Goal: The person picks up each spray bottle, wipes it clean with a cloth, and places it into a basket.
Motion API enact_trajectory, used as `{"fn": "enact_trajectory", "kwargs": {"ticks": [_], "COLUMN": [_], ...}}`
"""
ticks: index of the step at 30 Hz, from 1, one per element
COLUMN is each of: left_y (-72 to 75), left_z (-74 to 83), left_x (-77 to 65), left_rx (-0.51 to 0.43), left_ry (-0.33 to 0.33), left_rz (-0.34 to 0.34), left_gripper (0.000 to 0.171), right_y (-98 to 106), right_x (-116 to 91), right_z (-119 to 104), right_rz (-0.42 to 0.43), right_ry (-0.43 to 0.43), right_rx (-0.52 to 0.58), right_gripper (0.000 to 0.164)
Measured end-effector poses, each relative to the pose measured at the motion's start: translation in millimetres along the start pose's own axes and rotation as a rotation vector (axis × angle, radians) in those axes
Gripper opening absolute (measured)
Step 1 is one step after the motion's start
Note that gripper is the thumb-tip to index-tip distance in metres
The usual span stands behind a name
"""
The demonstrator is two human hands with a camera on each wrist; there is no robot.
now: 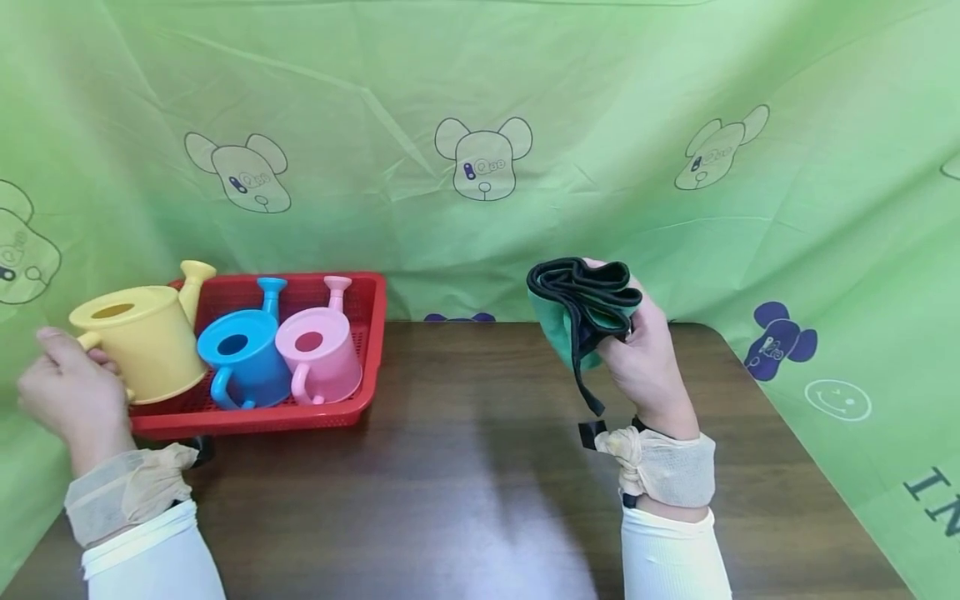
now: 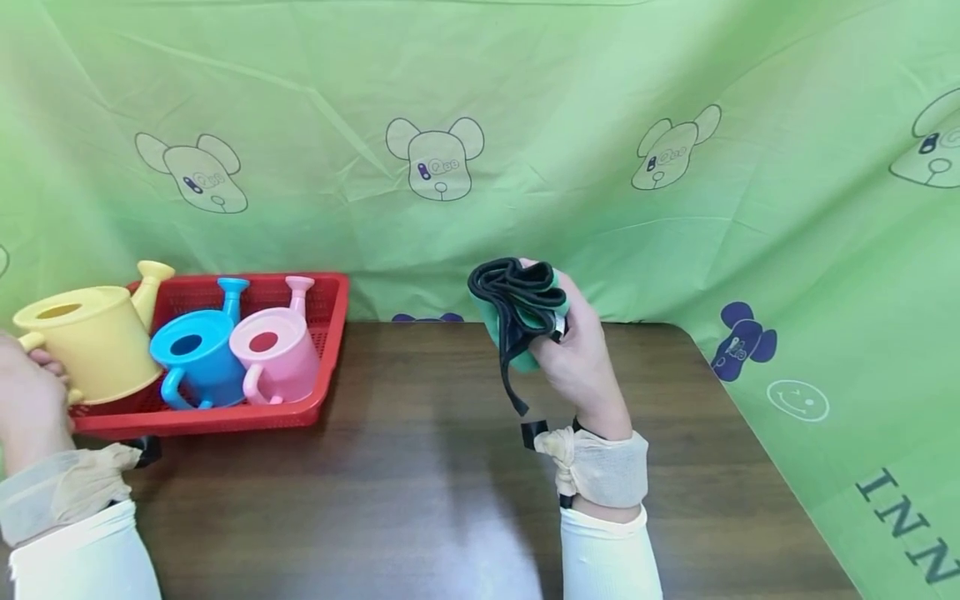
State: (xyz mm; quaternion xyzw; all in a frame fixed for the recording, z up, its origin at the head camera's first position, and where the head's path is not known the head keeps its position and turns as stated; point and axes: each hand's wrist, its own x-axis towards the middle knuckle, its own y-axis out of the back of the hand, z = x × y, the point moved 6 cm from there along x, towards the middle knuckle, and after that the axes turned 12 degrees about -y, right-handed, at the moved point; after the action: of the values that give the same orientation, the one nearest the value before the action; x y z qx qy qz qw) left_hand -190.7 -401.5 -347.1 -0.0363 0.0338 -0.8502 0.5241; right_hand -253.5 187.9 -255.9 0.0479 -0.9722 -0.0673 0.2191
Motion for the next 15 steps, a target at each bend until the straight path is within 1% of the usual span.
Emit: {"fn": "enact_trajectory", "kwargs": {"ticks": [3, 6, 8, 11, 13, 15], "left_y": [-0.7, -1.5, -1.8, -1.6, -1.9, -2.4], "left_z": [-5.2, -9.0, -11.2, -13.5, -14.8, -15.6], "left_x": [2.0, 4.5, 5.3, 4.4, 4.4, 4.6], "left_rx": [0.032, 0.070, 0.065, 0.085, 0.101, 0.140], "left_ry": [0.041, 0.053, 0.076, 0.100, 0.112, 0.108], "left_rz": [-0.042, -0.072, -0.092, -0.132, -0.165, -0.205], "left_gripper": [0.060, 0.061, 0.061, 0.062, 0.063, 0.065], "right_y": [-1, -2, -3, -4, -5, -6], "right_x": [0, -1, -1, 0, 0, 1], "right_z": [1, 2, 2, 3, 3, 2], "right_rz": [-0.004, -0.006, -0.004, -0.006, -0.007, -0.008], "right_ry": [-0.003, -0.005, -0.010, -0.016, -0.021, -0.023], "right_rx": [-0.006, -0.013, -0.023, -0.028, -0.034, -0.036], "right_gripper": [0.074, 0.071, 0.071, 0.071, 0.073, 0.073]}}
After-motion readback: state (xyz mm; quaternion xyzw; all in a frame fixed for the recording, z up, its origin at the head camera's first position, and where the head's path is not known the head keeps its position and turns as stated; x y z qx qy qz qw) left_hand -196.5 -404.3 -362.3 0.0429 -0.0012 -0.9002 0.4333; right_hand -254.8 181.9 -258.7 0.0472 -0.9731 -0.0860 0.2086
